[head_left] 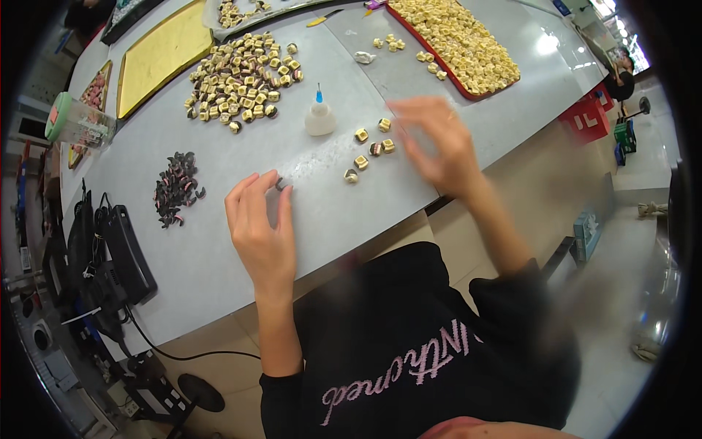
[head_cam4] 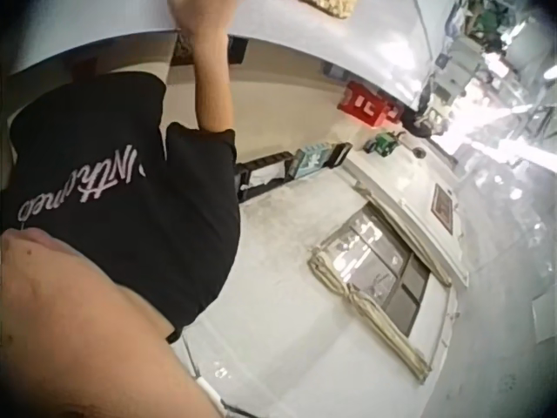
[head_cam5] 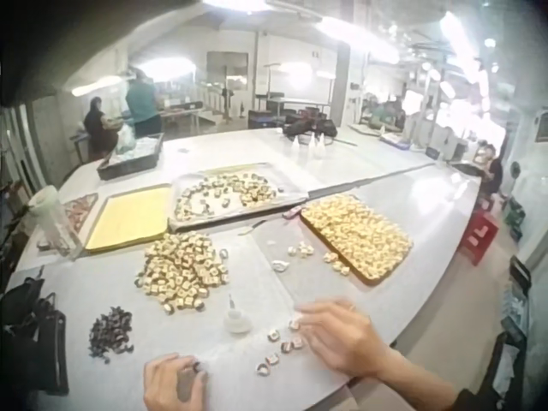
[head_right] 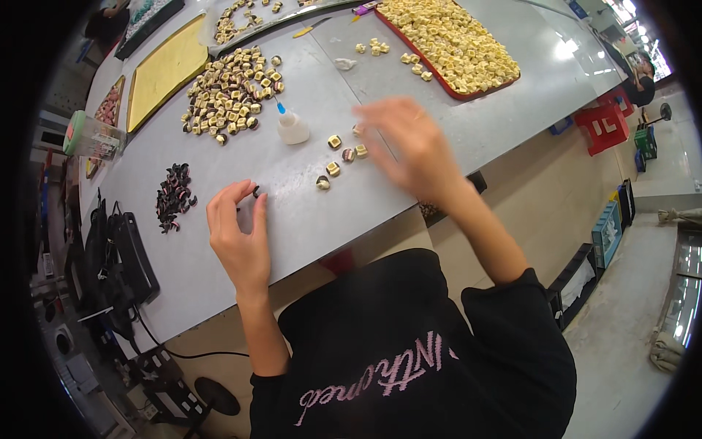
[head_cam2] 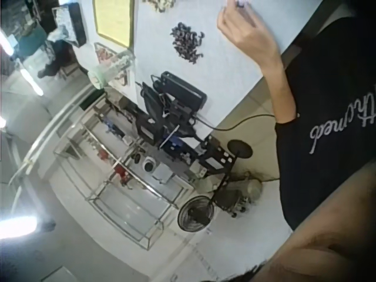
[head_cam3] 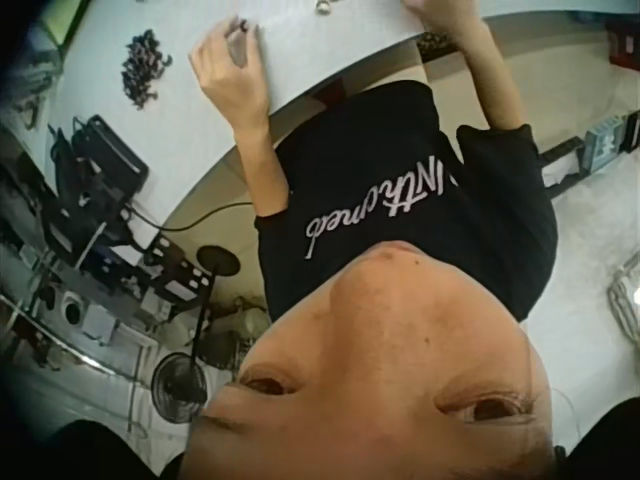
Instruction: The person applies glue to small curved plastic pieces using a squeeze bottle, attaches figurine head blocks onto them by hand, and then arranges more curved pieces on the table to apply glue.
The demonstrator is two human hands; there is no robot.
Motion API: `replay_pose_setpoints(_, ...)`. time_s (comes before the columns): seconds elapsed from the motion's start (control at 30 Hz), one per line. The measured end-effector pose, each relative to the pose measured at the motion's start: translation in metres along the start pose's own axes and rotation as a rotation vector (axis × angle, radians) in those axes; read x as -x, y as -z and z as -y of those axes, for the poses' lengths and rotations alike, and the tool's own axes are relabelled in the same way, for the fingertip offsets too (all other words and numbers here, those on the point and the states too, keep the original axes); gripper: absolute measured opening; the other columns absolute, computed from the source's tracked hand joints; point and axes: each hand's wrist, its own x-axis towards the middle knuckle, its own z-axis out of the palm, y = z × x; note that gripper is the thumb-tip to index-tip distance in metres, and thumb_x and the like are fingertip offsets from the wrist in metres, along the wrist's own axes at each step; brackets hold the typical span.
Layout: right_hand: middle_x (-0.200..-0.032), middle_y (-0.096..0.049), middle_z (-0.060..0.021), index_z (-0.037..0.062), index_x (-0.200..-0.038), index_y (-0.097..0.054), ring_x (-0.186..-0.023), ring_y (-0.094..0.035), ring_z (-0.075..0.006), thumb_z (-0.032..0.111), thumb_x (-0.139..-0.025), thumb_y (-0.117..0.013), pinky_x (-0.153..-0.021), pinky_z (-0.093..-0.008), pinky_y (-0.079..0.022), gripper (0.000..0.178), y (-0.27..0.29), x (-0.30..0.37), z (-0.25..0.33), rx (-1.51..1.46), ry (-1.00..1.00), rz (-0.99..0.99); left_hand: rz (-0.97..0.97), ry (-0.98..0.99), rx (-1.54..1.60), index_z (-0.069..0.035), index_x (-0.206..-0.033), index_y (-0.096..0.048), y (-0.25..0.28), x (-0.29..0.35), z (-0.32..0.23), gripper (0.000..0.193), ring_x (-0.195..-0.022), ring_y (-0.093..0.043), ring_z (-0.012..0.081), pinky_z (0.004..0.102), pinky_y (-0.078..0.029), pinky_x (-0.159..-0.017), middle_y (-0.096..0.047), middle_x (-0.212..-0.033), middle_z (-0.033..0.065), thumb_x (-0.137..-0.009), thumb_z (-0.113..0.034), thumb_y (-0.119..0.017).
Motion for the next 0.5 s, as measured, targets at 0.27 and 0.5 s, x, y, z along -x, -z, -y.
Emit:
replay_pose_setpoints(0.27, -0.096, -0.064, -0.0174, -0.0021, -0.100, -0.063, -0.091, -0.064, -0.0361, 0.016, -0.089, -0.069, -0.081, -0.0411, -0.052, 0.022, -0.014, -0.058, -0.096, 0.329, -0.269, -0.007, -0.071, -0.146, 0.134, -0.004, -0.108, -0.065, 0.001, 0.002, -0.004, 0.034, -0.098, -0.063, 0.0311, 0.0405, -0.050, -0.086, -0.069, -0.102, 0.0094, -0.077, 0.004, -0.078)
replay_pose_setpoints(0.5, -0.088, -0.064, -0.0178, -0.0019, -0.094, -0.064, -0.085, -0.065, -0.0357, 0.019, -0.084, -0.073, -0.078, -0.0445, -0.052, 0.025, -0.044, -0.074, -0.103, 0.377, -0.407, -0.053, -0.040, -0.171, 0.152, -0.004, -0.109, -0.065, 0.010, 0.008, -0.002, 0.034, -0.095, -0.062, 0.0321, 0.0419, -0.050, -0.085, -0.067, -0.102, 0.0110, -0.077, 0.005, -0.077)
